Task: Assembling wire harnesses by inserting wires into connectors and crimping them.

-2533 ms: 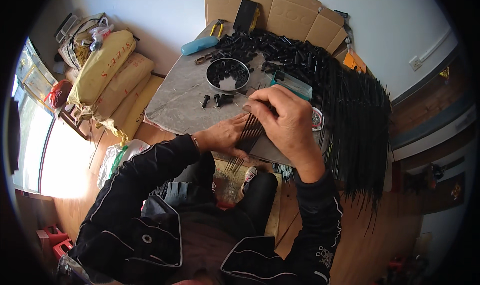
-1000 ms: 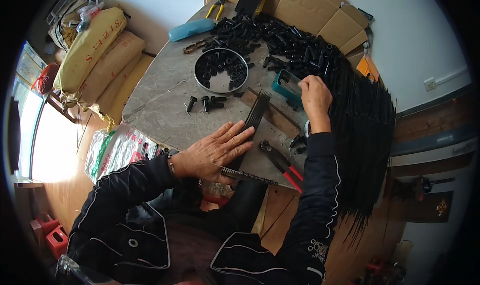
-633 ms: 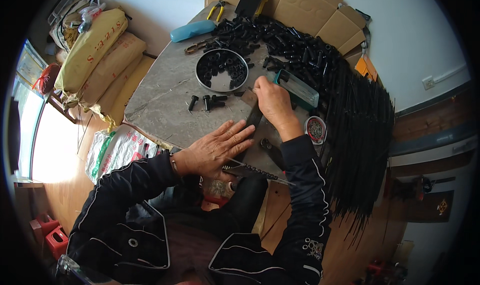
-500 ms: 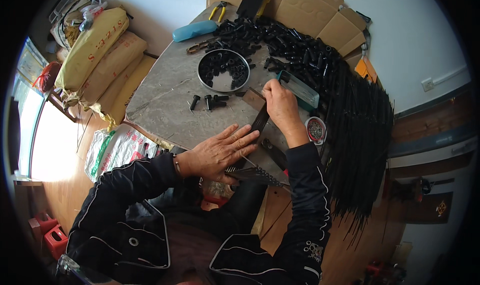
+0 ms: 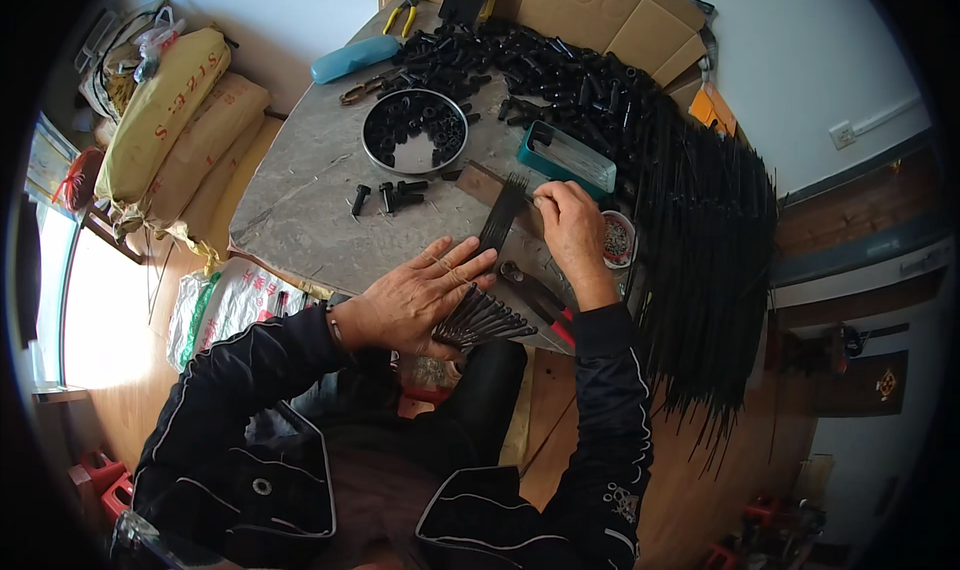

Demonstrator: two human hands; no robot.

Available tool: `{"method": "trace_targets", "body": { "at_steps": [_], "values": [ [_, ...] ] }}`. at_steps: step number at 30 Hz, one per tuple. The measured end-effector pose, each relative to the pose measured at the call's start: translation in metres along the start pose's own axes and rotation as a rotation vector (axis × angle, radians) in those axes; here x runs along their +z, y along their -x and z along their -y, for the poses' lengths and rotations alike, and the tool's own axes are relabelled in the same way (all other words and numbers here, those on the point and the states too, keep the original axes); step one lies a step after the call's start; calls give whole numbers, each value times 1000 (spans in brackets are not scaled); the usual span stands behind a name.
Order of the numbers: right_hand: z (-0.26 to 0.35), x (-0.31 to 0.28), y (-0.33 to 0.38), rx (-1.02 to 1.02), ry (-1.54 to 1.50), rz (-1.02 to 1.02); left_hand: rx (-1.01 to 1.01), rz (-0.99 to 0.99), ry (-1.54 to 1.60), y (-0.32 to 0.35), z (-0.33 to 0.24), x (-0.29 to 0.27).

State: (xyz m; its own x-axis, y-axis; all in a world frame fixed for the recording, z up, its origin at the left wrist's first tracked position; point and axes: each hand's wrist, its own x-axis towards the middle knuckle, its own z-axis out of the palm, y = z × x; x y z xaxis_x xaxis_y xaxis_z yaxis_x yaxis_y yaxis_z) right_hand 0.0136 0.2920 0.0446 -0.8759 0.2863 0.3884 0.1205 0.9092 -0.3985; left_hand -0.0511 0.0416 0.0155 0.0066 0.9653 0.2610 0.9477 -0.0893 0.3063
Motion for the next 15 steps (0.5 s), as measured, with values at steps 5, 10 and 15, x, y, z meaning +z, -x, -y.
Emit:
{"method": "trace_targets", "body": {
  "at_steps": [5, 10, 15],
  "values": [
    [-5, 6, -4, 42, -76, -5, -3, 10, -9, -1, -1, -2],
    [-8, 10, -5, 15, -112, -36, 11, -29, 42, 0, 1, 1],
    [-9, 12, -3, 8, -95, -66, 5, -21, 32, -1, 1, 0]
  ]
}}
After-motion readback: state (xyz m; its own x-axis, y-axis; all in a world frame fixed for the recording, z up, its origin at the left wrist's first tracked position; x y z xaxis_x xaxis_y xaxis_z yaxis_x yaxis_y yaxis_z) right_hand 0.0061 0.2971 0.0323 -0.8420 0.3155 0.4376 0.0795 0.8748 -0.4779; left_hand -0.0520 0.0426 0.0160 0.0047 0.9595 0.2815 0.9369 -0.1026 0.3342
